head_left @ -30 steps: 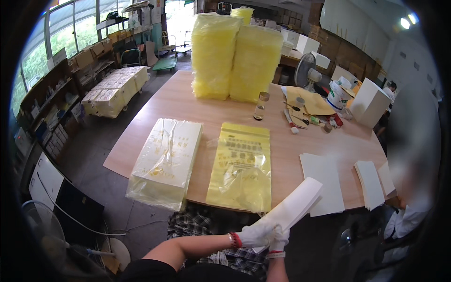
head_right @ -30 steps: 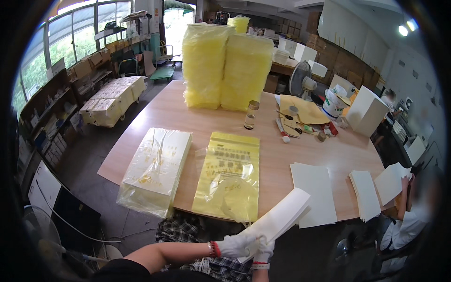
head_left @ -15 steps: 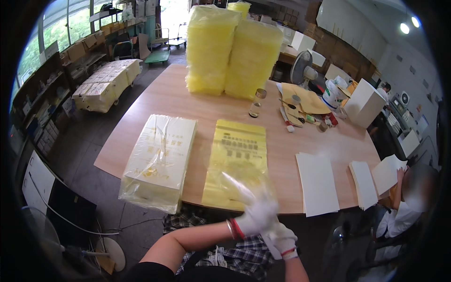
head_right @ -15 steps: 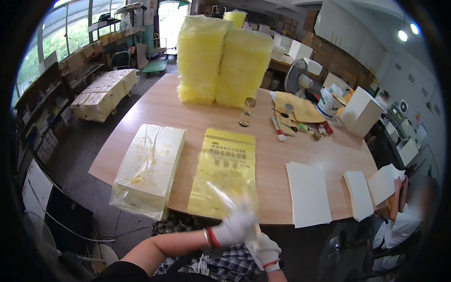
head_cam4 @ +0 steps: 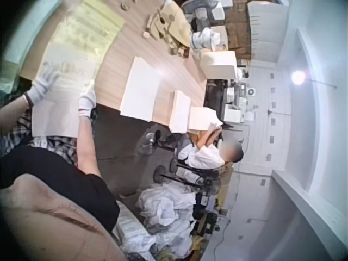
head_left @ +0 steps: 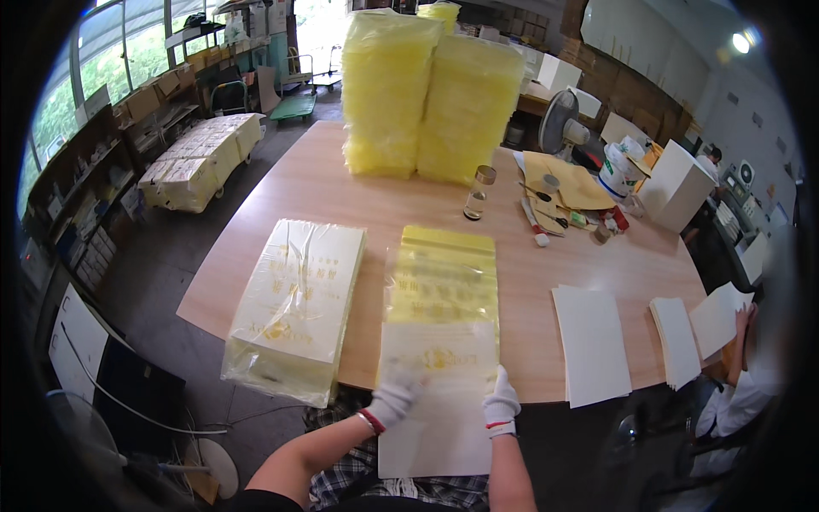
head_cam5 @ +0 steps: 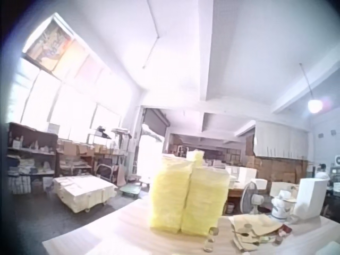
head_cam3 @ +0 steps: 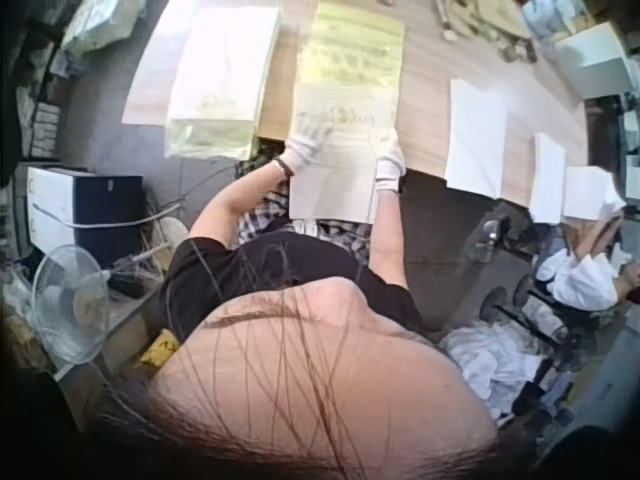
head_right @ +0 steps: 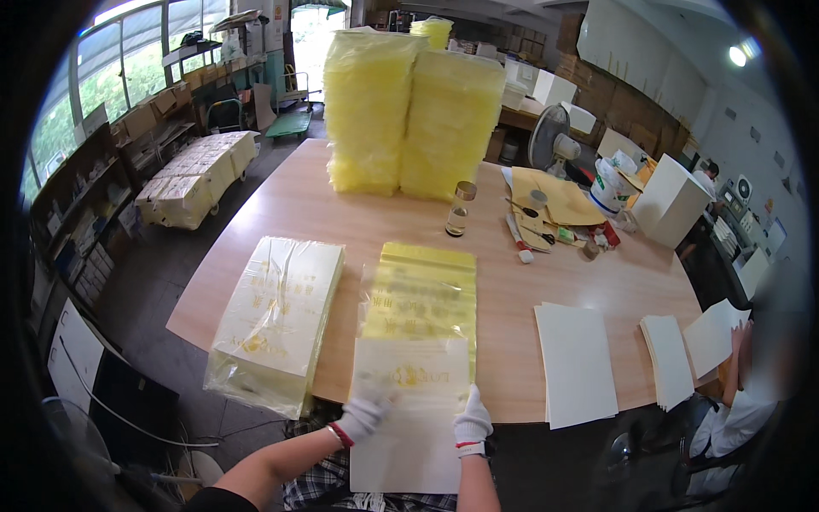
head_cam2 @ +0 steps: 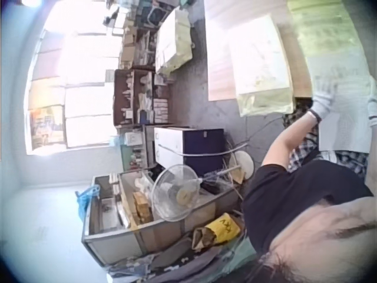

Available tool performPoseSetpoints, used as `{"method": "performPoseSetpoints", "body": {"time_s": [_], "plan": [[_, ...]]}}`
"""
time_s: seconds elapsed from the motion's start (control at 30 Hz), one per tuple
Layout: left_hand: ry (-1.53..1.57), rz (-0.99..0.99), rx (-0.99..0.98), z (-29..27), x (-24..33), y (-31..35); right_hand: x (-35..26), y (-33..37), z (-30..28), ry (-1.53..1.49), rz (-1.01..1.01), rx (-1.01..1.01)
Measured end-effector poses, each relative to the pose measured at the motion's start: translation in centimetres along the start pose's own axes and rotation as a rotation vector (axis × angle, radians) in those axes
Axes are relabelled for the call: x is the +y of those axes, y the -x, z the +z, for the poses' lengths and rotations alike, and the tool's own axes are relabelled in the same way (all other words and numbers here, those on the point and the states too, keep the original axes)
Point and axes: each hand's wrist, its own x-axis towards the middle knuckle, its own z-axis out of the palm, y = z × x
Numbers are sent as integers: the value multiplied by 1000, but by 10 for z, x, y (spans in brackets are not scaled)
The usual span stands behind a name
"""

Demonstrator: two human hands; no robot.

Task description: The person repeatedly picks up white books from a stack, places them into yellow plastic bags, and sets the filled bags aside. The process is performed one at a time in a repetitive loop.

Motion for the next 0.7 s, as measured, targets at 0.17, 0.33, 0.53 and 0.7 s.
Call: {"method": "performPoseSetpoints", "body": {"time_s": [0.17, 0.33, 0.53, 0.7], "plan": [[735, -777, 29, -14, -17, 23, 18, 26, -3, 0, 19, -182], [512, -746, -105, -58, 13, 57, 25, 92, -15, -200, -125, -250], [546, -543, -319, -151, 68, 108, 37, 200, -38, -303, -220, -348], [1419, -791, -523, -158, 62, 144, 43, 253, -42, -263, -524, -343]]}}
